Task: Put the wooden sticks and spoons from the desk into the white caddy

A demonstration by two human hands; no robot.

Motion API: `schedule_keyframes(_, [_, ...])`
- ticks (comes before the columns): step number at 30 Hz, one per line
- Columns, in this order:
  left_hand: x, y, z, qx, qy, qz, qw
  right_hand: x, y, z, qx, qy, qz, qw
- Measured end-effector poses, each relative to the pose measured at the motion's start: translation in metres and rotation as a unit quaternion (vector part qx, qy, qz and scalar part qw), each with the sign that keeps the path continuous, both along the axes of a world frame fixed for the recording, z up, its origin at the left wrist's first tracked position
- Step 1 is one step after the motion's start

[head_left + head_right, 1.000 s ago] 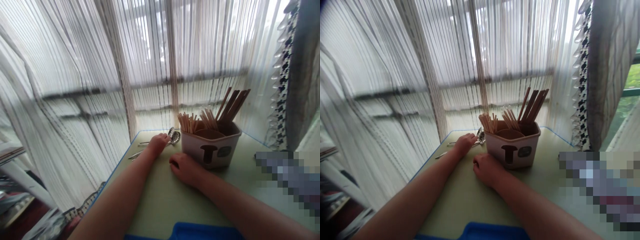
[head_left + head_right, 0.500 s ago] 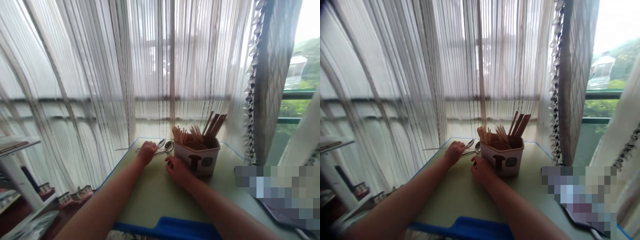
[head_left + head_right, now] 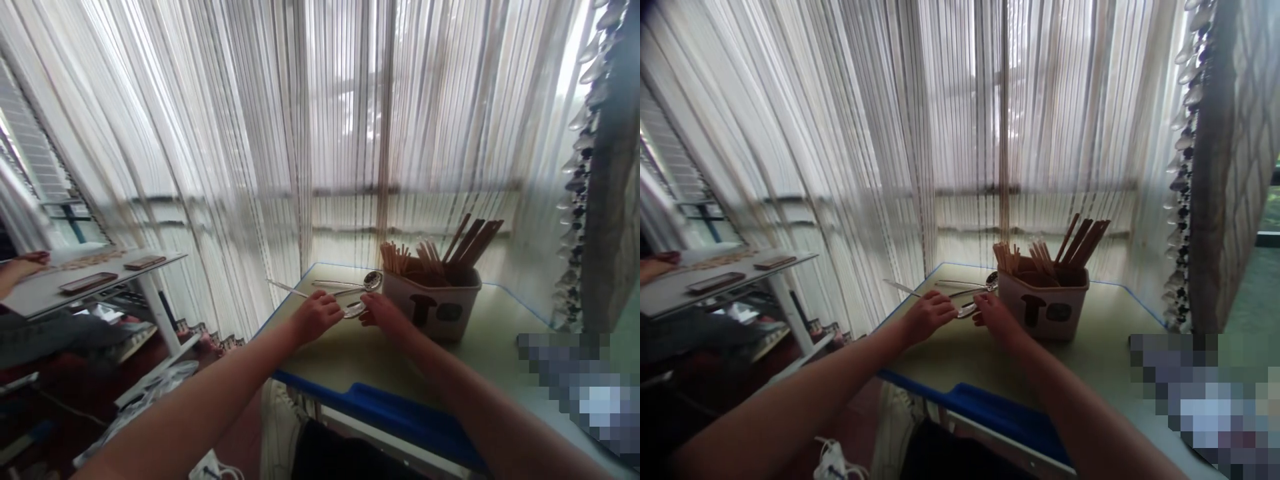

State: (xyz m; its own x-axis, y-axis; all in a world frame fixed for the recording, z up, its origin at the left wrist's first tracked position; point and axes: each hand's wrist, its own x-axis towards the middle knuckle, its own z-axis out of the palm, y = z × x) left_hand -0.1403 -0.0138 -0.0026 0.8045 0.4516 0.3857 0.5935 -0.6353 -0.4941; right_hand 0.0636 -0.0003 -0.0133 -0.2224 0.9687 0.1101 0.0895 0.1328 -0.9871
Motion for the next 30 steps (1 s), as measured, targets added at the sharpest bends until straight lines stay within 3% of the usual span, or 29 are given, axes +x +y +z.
schedule_keyframes(6, [0.01, 0.0, -0.008, -0.015, 0.037, -0.037, 0.999, 0.003, 0.004, -0.012, -0.021, -0.116, -0.023, 0.993])
schedule_keyframes(13, [0.008, 0.015, -0.021, -0.126, -0.047, 0.025, 0.991, 0.006, 0.005, -0.011, 0.022, -0.183, -0.078, 0.98])
schedule_keyframes(20, [0.003, 0.027, -0.027, -0.265, -0.232, -0.001, 0.936, 0.01, 0.006, -0.009, 0.065, -0.244, -0.119, 0.96])
schedule_keyframes(30, [0.002, 0.026, -0.025, -0.359, -0.295, 0.006, 0.885, 0.013, 0.0, 0.002, 0.123, -0.31, -0.096, 0.938])
